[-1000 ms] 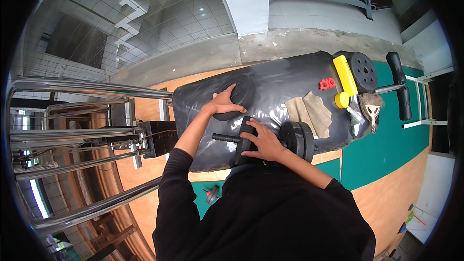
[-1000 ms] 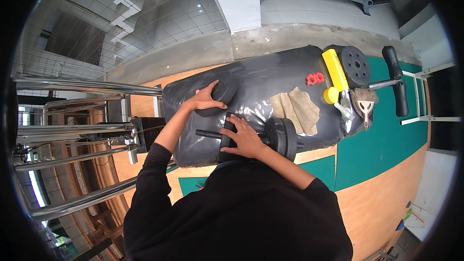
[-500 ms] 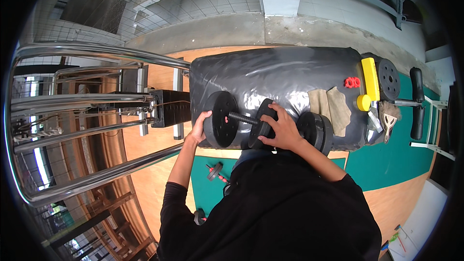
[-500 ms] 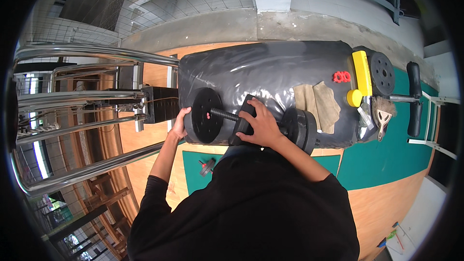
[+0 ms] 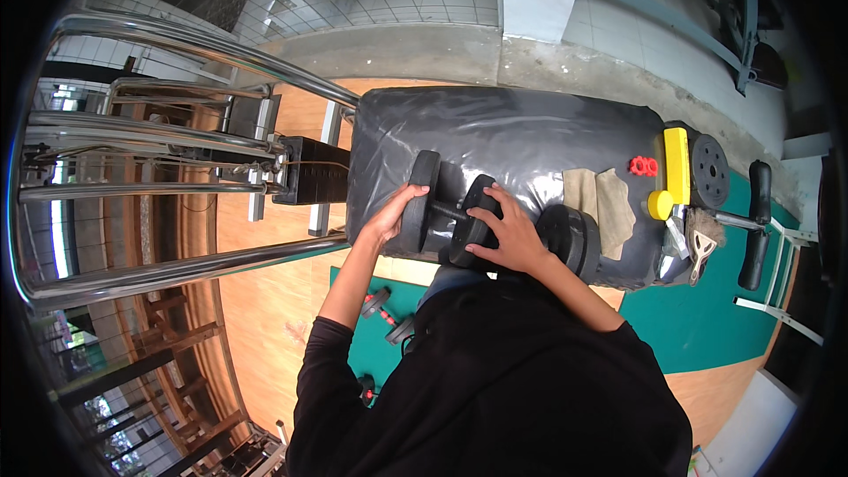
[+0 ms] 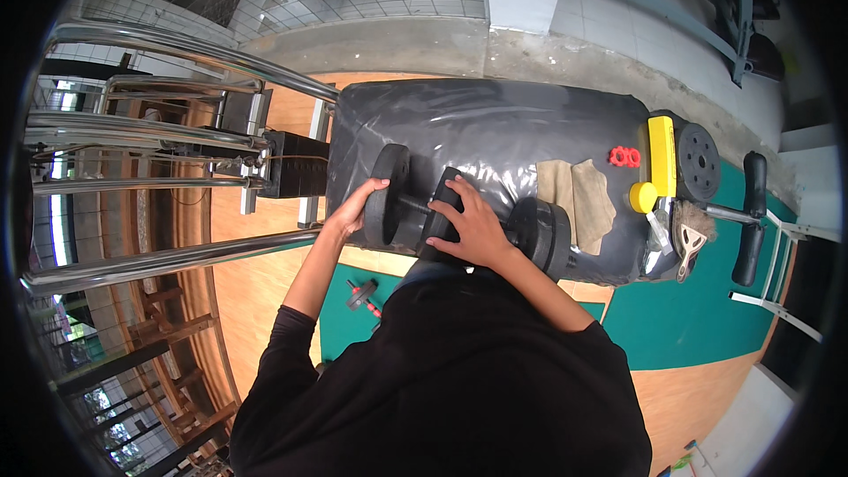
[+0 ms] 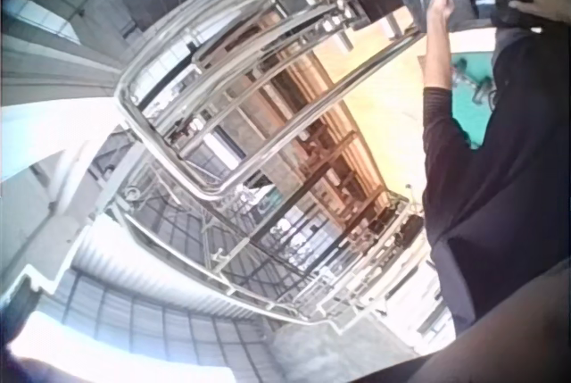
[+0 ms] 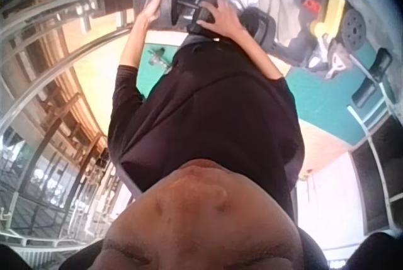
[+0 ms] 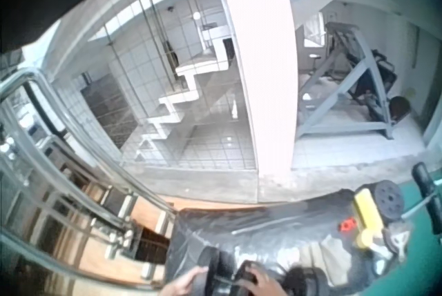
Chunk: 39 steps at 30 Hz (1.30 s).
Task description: The person wipes a weight plate with a cloth, then places it on a dumbbell bar. They add a second weight plate and secure both sides with red collars, completing the dumbbell assembly.
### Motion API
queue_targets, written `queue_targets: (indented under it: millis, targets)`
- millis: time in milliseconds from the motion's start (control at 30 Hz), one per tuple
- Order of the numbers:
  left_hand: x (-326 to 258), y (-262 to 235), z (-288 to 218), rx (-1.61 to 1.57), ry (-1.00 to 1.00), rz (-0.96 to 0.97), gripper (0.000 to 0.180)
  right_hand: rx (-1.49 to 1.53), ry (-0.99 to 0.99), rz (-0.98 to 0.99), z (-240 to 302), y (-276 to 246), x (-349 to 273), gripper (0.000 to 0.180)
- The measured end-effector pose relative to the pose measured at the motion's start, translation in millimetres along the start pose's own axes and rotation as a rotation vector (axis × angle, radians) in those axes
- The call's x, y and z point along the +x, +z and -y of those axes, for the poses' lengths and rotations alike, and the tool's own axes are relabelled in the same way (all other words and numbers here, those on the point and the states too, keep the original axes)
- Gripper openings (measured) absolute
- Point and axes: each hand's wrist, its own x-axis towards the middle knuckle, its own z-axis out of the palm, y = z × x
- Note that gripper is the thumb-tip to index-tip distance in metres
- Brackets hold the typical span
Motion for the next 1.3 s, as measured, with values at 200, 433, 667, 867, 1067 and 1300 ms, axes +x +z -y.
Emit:
queue_targets:
  millis: [200, 433, 667, 867, 1067, 1300]
  targets:
    - [-2, 2, 13, 0.132, 0.125, -0.049, 0.072, 0.046, 0.296, -0.352, -13, -80, -51, 0.034]
    - [-22, 15, -1, 0.093, 0.077, 0.032, 0.099, -0.282, 0.721, 0.218, -66, -100, -163, 0.042]
    - [2, -11, 19, 0.096, 0.096, 0.061, 0.101, -0.363, 0.639, 0.165, -104, -15, -163, 0.028]
    - [-13, 1, 15, 0.322, 0.110, -0.197, 0.092, -0.449, 0.818, 0.411, -79, -12, -118, 0.026]
    - [6, -1, 30, 0.624, 0.234, -0.371, 0.059, -0.422, 0.841, 0.432, -76, -8, -111, 0.026]
    - [5, -46, 13, 1.593, 0.478, 0.126, 0.073, -0.379, 0.960, 0.411, -71, -5, -114, 0.027]
